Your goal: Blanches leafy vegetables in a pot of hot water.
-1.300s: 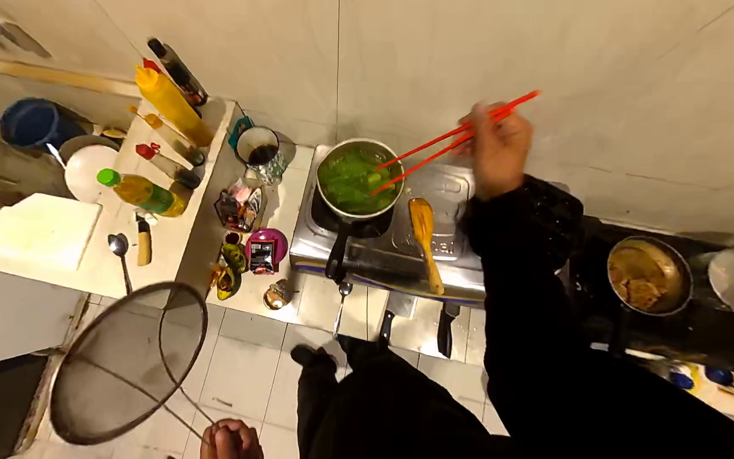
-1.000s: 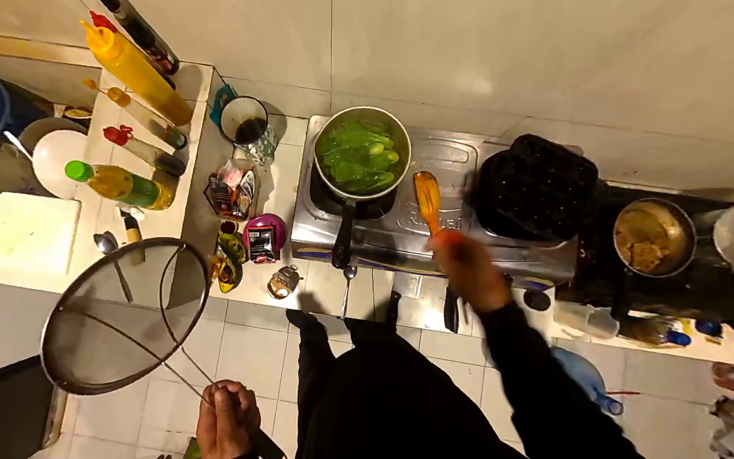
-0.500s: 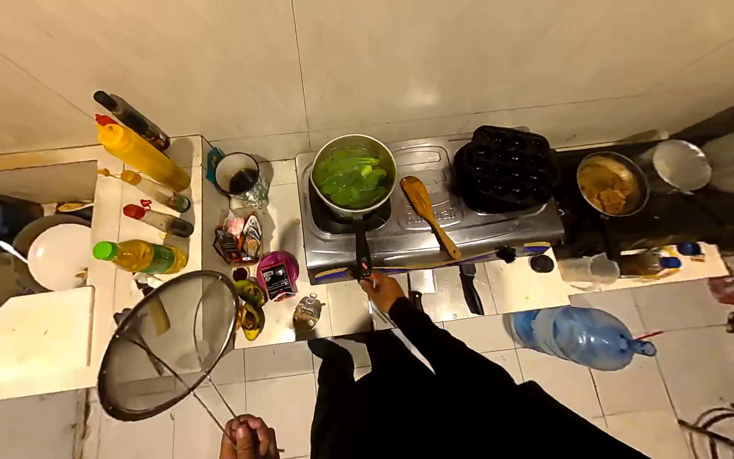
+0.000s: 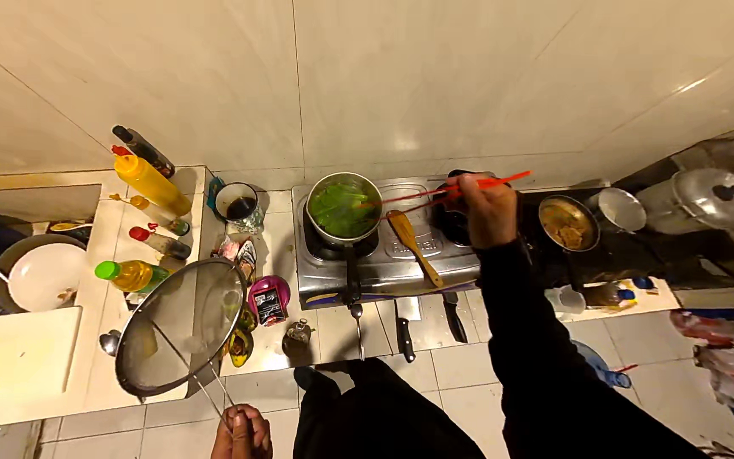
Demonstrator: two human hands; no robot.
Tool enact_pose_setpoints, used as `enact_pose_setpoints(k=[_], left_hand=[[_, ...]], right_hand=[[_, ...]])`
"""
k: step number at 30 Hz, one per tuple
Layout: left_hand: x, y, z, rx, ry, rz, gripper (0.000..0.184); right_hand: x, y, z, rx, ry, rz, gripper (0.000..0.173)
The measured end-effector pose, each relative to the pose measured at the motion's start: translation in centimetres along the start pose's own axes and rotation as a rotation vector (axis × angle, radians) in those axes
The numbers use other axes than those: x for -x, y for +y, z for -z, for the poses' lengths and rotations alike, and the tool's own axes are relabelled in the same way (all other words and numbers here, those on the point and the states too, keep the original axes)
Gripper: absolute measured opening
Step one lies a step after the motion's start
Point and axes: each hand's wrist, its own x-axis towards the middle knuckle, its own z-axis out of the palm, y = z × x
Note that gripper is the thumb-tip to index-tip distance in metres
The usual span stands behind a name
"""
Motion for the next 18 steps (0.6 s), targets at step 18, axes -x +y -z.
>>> enact_pose_setpoints(k=[18], left_hand=[[2.3,-1.0,-3.7,0.006,0.185,0.021,0.031]], right_hand=[[-13.9,7.1,-10.4,-0.001,-0.333,-0.492,0.044]])
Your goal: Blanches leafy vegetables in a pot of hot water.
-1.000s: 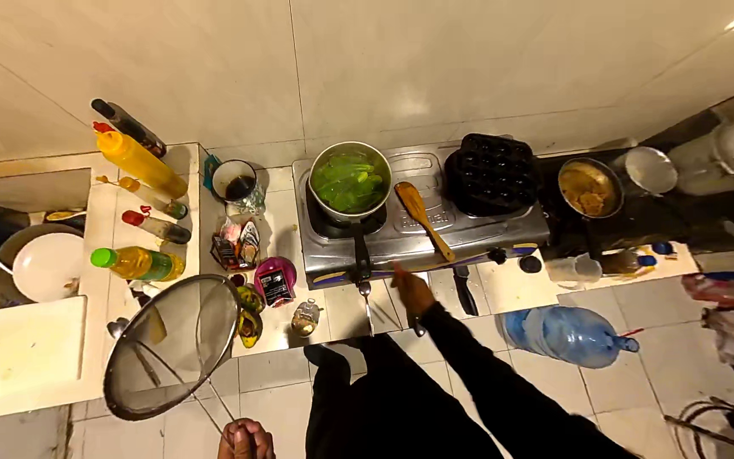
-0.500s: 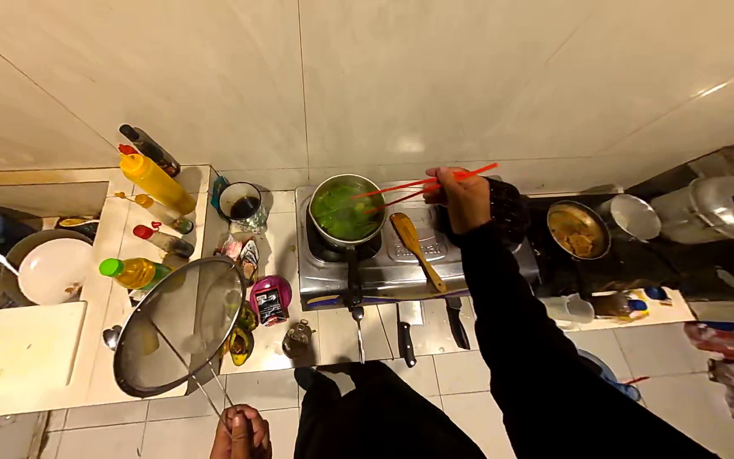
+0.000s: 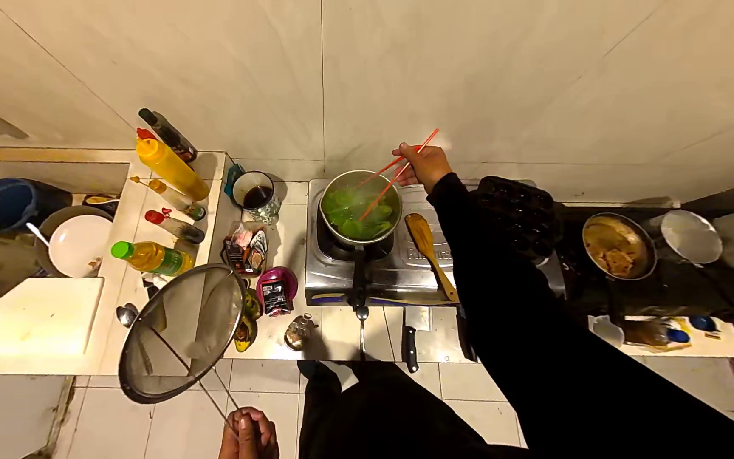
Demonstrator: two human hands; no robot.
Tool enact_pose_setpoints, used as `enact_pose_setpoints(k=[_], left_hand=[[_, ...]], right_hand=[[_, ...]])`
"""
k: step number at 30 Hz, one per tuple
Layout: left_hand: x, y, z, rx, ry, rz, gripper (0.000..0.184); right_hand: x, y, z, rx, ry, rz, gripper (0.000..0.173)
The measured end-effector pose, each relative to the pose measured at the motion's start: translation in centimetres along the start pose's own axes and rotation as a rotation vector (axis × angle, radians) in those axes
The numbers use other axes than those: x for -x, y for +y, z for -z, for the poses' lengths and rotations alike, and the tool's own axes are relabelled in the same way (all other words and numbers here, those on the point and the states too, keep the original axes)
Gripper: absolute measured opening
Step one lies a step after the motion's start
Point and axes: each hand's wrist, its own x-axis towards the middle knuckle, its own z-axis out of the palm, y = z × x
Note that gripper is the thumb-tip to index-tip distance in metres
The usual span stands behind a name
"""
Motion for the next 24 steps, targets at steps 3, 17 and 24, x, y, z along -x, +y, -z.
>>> enact_pose_setpoints(k=[3,17,24], left_hand=[[0.2,-0.1,-0.3,-0.001,0.016,0.002,0.031],[-1.3,0.0,-0.7,-0.006,0.015,-0.003,0.032],[-2.6,-0.4,-2.5,0.0,-0.015,0.045,0.032]], right_hand=[[0.9,-0.2,0.6,0.091,-0.138,-0.028,0.044],[5.7,8.7,0.7,0.017,-0.007,0.445,0.022],[4.6,9.6,-0.4,-0.187,0.155,0.26,0.031]])
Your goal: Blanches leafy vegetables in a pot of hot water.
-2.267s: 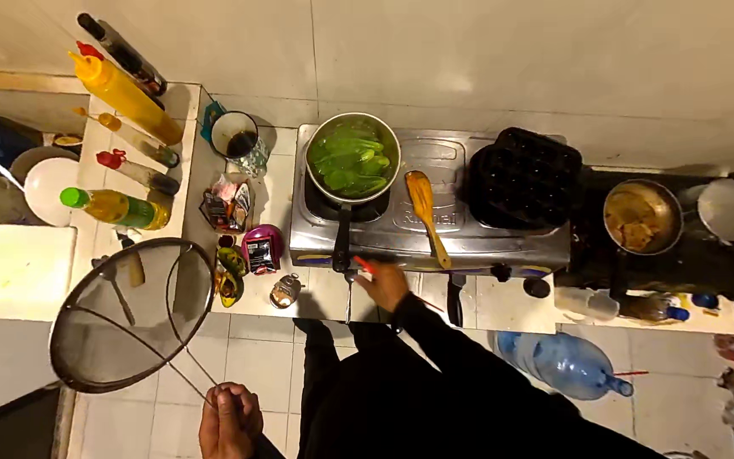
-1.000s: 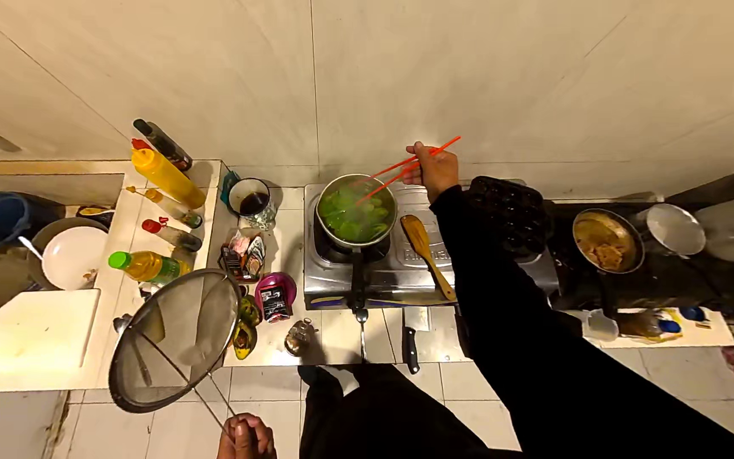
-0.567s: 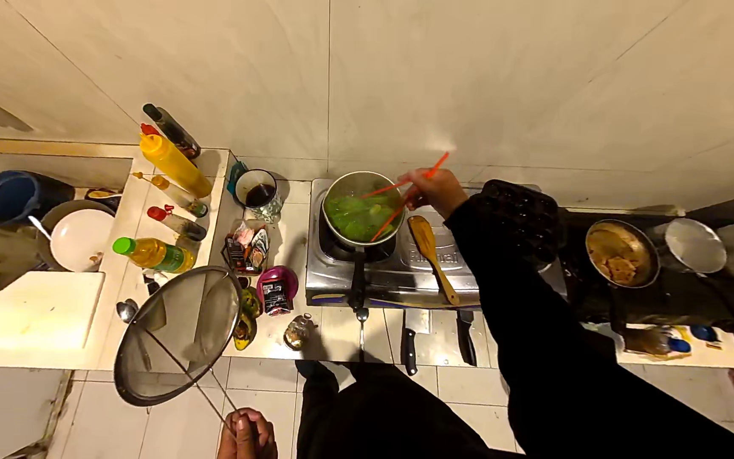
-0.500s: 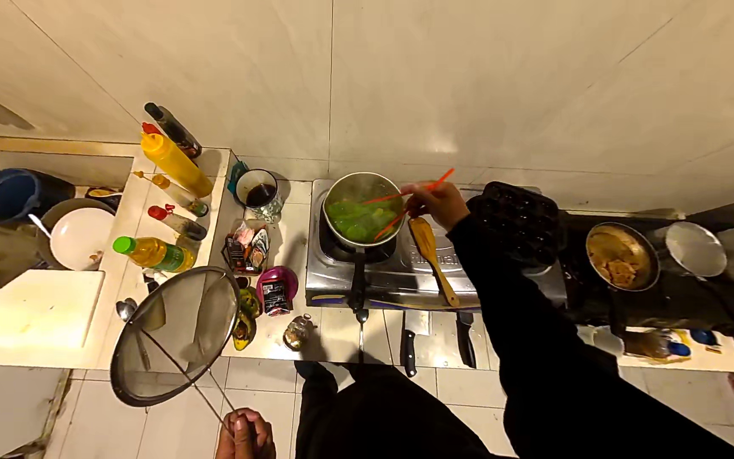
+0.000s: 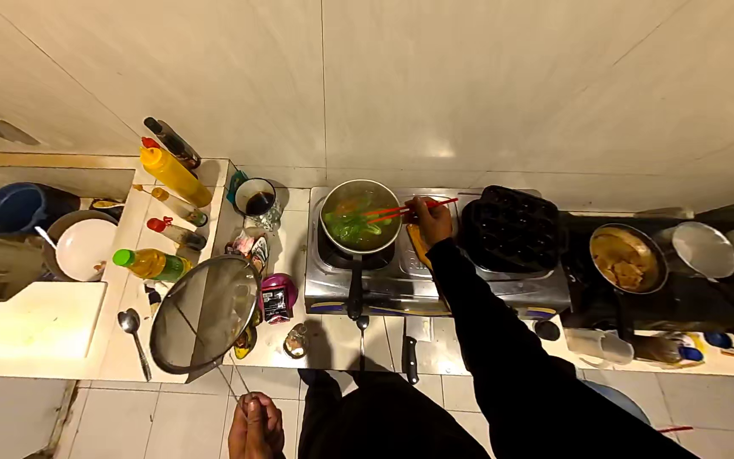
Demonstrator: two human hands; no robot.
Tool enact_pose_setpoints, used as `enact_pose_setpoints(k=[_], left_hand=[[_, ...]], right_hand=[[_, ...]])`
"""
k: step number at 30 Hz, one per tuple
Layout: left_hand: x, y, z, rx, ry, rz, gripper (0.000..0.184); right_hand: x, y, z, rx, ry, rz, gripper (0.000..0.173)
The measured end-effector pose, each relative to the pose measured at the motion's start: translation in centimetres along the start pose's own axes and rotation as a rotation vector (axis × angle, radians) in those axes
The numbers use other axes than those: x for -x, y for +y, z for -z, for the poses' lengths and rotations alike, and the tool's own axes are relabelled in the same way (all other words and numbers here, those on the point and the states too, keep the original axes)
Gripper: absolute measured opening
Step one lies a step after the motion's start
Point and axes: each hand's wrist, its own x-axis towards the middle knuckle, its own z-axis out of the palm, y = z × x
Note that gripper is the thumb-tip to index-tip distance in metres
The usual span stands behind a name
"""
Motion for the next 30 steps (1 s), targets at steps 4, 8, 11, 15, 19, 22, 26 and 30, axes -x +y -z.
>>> enact_pose_setpoints(k=[4,8,11,15,19,22,26,30], left_hand=[[-0.5,-0.1,-0.7,0.012,-0.012,0.029,0.032],[-1.2,0.0,-1.0,0.017,-0.071,0.019,0.031],[-1.7,0.0,-1.3,0.037,-0.098,0.011,0.03],[-2.0,-0.2,-1.6,0.058,-0.134,-0.008,0.029],[-1.6,-0.2,-1.8,0.066,-0.117,-0.019,0.029],[-1.4,-0.5,-1.7,0.068,-0.098,-0.027,0.03],[-1.5,-0.9,-1.4,0.032,-0.075,-0.027,0.031],[-1.9,-0.7,-1.7,0.034,-0.108,-0.03,0.03]], right_hand=[[-0.9,-0.3,-0.4,-0.072,0.061,-0.162,0.035],[-1.7,-1.0,-0.7,-0.102,0.115,-0.267,0.034],[-2.8,-1.5,-1.0,-0.062,0.128,-0.287,0.035],[-2.9,-3.4,-1.9,0.089,-0.009,-0.161,0.033],[-0.6,-4.4,-1.4,0.189,-0.193,0.03,0.025],[2.2,-2.6,-0.5,0.24,-0.159,0.163,0.025],[4.7,1.0,-0.5,0.164,0.063,0.174,0.022],[4.1,1.7,-1.4,-0.047,0.239,-0.021,0.02]])
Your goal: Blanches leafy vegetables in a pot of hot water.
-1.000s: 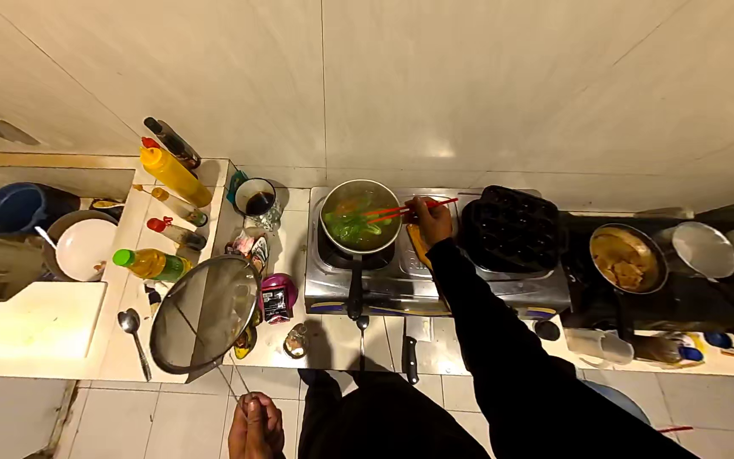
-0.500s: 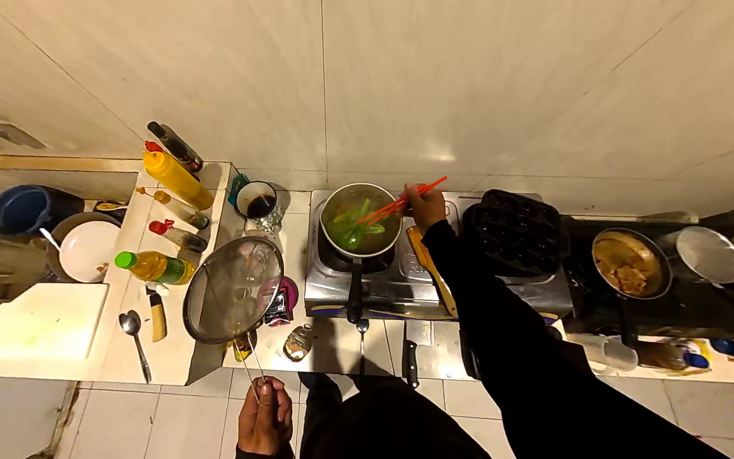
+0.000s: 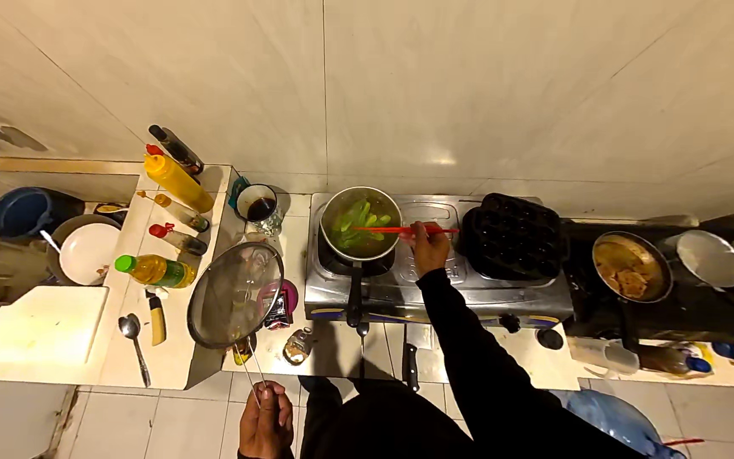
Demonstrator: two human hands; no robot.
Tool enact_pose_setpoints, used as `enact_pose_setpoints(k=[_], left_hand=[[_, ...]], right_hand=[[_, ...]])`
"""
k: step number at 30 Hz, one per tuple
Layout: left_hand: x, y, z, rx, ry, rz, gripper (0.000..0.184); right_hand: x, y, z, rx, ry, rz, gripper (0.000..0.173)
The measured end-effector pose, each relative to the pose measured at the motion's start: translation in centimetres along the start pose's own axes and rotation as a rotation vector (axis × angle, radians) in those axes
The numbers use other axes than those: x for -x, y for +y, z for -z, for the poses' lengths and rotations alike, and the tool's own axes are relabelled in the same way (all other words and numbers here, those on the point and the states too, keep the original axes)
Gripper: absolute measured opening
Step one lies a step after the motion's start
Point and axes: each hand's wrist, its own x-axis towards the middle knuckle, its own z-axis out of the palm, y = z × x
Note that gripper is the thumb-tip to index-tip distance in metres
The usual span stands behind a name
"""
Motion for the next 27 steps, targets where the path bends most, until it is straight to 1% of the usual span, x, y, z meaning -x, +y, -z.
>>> enact_pose_setpoints(k=[5,10,13,17,19,24,27], left_hand=[[-0.3,0.1,-0.4,-0.002,-0.027,-0.016,0.03],[-0.4,0.2,-0.6,0.013,-0.021,0.005,0.031],[-0.8,0.2,-0.6,0.01,-0.026,0.021,0.031],[-1.6,1.5,-1.3,0.013,-0.05,0.103,0.034],[-2.4,2.2,-1.7,0.004,-0.084,0.108,0.036],[-6.0,4.8,-3.3,-0.14,-0.162,0.189,0.035],[-8.1,6.1,-4.6,-0.248,-0.212,0.246,0.037]], right_hand=[[-1.3,-1.0,-0.5,-0.071,-0.008,-0.105,0.025],[-2.3,-1.4,-0.8,-0.315,0.09,-0.338,0.022],[-2.6,-1.1,-0.6,-0.395,0.104,-0.402,0.023],[-2.7,-1.8,0.0,-0.424,0.109,-0.433,0.021],[-2.8,-2.3,0.5,-0.438,0.094,-0.426,0.021],[-2.9,-5.3,1.0,-0.365,0.058,-0.359,0.02],[-3.1,-6.9,1.6,-0.369,0.043,-0.324,0.018]])
